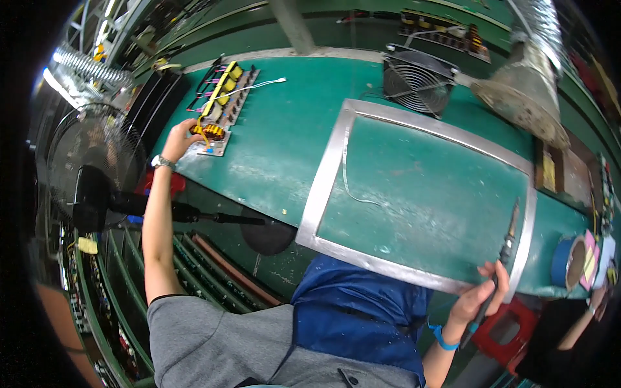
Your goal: The person solders components onto circuit boards using a soldering iron and solder wire, turns the boards over by hand, places completed boards onto an upper shelf, and retrieves another circuit board to solder.
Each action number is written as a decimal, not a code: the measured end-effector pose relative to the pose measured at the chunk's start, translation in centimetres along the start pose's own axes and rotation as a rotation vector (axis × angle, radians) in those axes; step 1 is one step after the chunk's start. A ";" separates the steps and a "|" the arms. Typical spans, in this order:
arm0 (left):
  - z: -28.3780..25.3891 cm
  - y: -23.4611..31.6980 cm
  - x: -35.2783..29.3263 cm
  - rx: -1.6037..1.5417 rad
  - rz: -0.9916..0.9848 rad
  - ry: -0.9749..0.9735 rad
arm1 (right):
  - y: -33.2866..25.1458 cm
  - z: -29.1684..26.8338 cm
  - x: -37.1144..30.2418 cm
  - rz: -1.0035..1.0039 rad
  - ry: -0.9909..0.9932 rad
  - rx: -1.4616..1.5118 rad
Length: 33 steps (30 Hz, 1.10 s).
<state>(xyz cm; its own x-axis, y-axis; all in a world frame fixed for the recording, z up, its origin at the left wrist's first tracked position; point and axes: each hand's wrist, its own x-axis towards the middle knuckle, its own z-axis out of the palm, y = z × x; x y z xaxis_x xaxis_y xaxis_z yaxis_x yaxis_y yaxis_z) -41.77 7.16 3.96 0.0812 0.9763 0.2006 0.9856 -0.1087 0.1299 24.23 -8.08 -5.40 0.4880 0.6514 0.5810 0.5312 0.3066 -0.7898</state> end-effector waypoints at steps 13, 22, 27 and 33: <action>-11.7 17.4 2.5 -0.972 -0.189 -0.141 | -0.3 0.2 0.4 -0.047 0.017 0.086; -10.6 26.5 -3.7 -1.813 -0.254 -0.477 | -0.3 -0.1 0.6 -0.063 0.038 0.176; -0.9 38.1 1.5 -1.783 -0.214 -1.035 | 0.1 0.2 0.3 0.025 0.124 0.268; 8.6 41.0 9.2 -1.334 -0.127 -1.280 | 0.0 0.3 0.4 0.011 0.118 0.307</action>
<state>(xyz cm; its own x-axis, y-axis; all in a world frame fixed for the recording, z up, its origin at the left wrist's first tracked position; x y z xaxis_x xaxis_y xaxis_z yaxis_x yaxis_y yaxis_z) 0.70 13.27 2.74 0.7009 0.4491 -0.5542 0.2898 0.5306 0.7965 24.25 -7.65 -5.24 0.5788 0.5768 0.5764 0.3001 0.5066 -0.8083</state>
